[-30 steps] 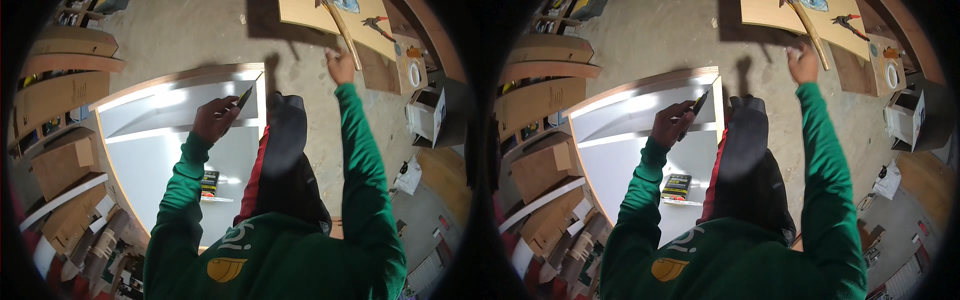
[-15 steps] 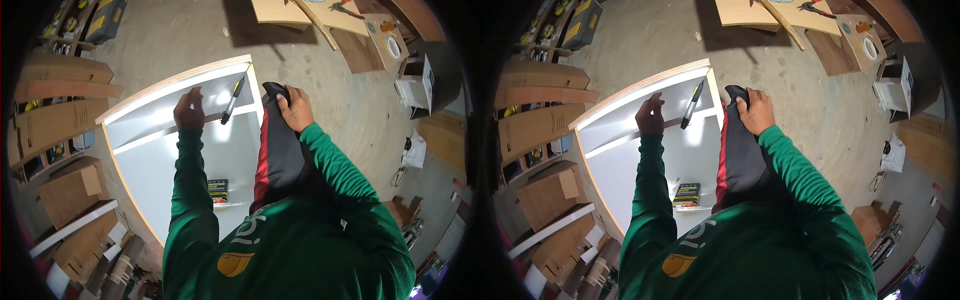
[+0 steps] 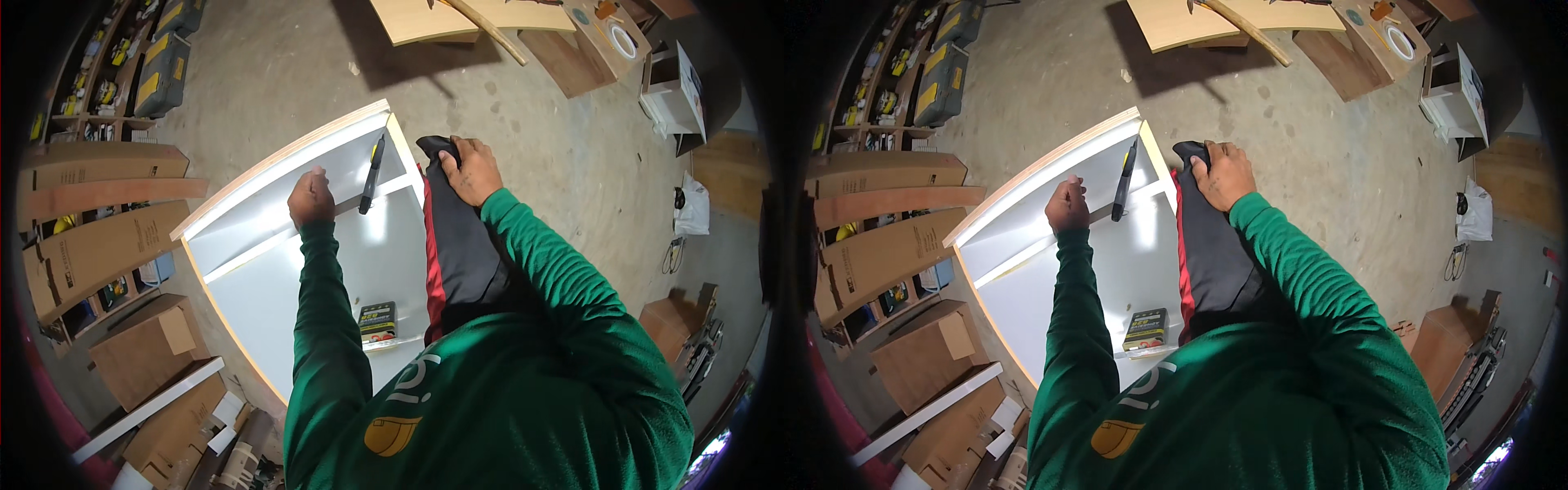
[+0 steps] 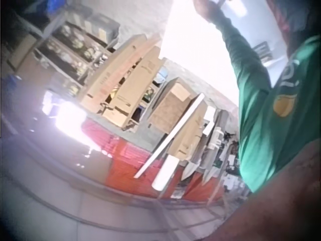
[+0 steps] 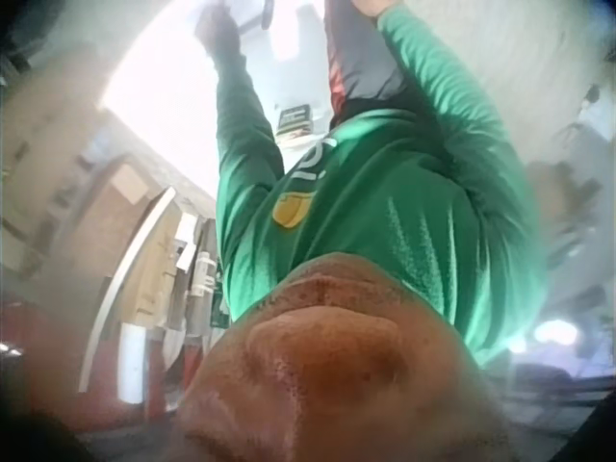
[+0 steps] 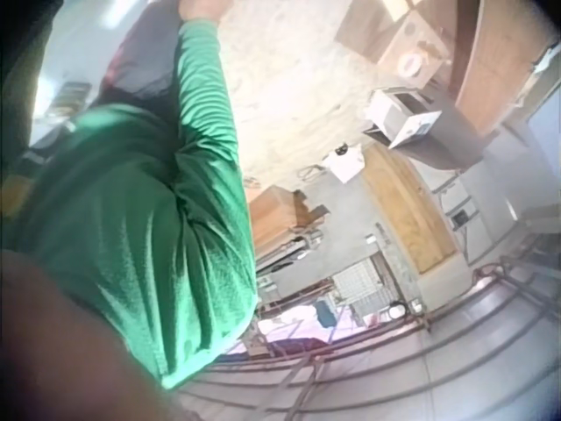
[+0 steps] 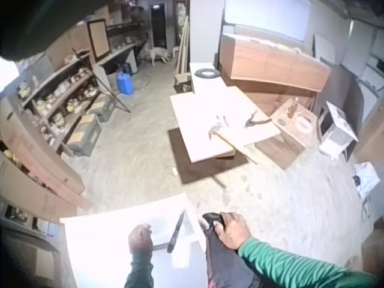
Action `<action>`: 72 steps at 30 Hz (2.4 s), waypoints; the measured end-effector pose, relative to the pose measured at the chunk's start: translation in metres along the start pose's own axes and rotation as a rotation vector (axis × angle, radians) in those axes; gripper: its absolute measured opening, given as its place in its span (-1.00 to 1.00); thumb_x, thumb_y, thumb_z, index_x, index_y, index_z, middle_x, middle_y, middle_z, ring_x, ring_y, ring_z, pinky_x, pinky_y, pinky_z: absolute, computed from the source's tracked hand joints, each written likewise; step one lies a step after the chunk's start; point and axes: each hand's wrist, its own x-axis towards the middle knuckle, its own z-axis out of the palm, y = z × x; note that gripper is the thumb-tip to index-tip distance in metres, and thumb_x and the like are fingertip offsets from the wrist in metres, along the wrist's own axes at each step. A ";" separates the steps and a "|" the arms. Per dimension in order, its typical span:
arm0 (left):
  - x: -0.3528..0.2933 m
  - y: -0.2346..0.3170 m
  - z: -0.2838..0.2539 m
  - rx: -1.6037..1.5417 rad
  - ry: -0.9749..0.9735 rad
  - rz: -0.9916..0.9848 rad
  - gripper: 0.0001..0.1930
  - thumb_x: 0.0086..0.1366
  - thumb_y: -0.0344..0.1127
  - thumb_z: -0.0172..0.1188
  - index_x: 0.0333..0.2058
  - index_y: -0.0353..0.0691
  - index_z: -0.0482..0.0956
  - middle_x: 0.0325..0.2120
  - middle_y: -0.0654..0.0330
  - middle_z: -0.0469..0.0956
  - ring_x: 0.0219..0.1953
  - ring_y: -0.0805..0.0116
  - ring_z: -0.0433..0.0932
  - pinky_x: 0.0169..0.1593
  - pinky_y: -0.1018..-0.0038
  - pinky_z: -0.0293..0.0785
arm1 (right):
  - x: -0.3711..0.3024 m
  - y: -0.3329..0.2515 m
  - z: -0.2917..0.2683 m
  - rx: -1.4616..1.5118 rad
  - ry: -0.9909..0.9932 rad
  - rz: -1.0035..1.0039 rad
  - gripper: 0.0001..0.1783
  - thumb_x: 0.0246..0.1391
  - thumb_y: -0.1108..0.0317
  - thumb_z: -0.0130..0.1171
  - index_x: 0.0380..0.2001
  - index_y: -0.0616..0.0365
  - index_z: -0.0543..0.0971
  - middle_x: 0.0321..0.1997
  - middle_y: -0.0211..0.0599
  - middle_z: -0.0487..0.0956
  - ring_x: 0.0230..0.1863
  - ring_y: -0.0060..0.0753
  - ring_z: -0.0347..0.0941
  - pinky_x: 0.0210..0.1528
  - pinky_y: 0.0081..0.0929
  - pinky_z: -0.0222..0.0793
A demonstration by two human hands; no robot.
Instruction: The person assembles a wooden cabinet by using a utility knife to trim edges, applying glue from a bottle, and using a hammer to secure pieces together.
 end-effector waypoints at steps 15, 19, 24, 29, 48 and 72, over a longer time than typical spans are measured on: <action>0.001 0.005 0.005 0.069 0.017 -0.001 -0.53 0.50 0.03 0.07 -0.38 -0.27 0.67 -0.46 0.01 0.68 -0.39 0.01 0.63 -0.17 0.21 0.56 | 0.003 -0.003 -0.008 0.082 -0.052 0.049 -0.43 0.30 0.08 0.18 0.19 0.32 0.57 0.11 0.23 0.59 0.15 0.32 0.47 0.28 0.03 0.39; 0.002 0.003 0.005 0.086 0.025 0.020 -0.53 0.49 0.03 0.07 -0.42 -0.27 0.62 -0.49 -0.05 0.63 -0.42 -0.09 0.58 -0.20 0.16 0.54 | 0.004 -0.004 -0.009 0.087 -0.059 0.050 -0.43 0.30 0.08 0.19 0.19 0.32 0.57 0.11 0.25 0.59 0.16 0.33 0.47 0.29 0.01 0.38; 0.003 0.002 0.005 0.108 0.020 0.001 -0.52 0.49 0.04 0.07 -0.44 -0.27 0.59 -0.50 -0.08 0.60 -0.42 -0.15 0.55 -0.21 0.13 0.53 | 0.006 -0.006 -0.010 0.075 -0.075 0.050 -0.43 0.30 0.09 0.19 0.19 0.32 0.57 0.10 0.26 0.59 0.15 0.34 0.47 0.28 0.01 0.39; 0.003 0.008 0.007 0.136 0.008 -0.038 -0.54 0.47 0.03 0.09 -0.42 -0.26 0.61 -0.48 -0.08 0.62 -0.39 -0.17 0.58 -0.19 0.10 0.54 | 0.006 -0.002 -0.008 0.075 -0.063 0.044 -0.44 0.29 0.09 0.20 0.18 0.30 0.58 0.09 0.27 0.59 0.14 0.34 0.47 0.27 0.02 0.40; -0.028 0.076 0.001 0.350 -0.418 0.225 -0.60 0.32 0.09 0.34 -0.27 -0.17 0.78 -0.41 0.13 0.75 -0.27 0.07 0.73 -0.07 0.18 0.62 | 0.007 -0.002 -0.008 0.092 -0.072 0.052 -0.42 0.30 0.08 0.18 0.20 0.31 0.57 0.09 0.24 0.59 0.15 0.30 0.47 0.29 0.00 0.38; -0.125 0.180 0.044 -0.119 -0.119 0.566 -0.73 0.30 -0.23 0.42 -0.13 -0.26 0.68 -0.33 0.08 0.64 -0.25 0.03 0.62 -0.21 0.21 0.58 | -0.043 -0.067 -0.088 1.493 -0.139 0.283 -0.55 0.56 0.18 -0.06 0.19 0.36 0.51 0.04 -0.10 0.66 0.11 -0.32 0.54 0.22 -0.40 0.39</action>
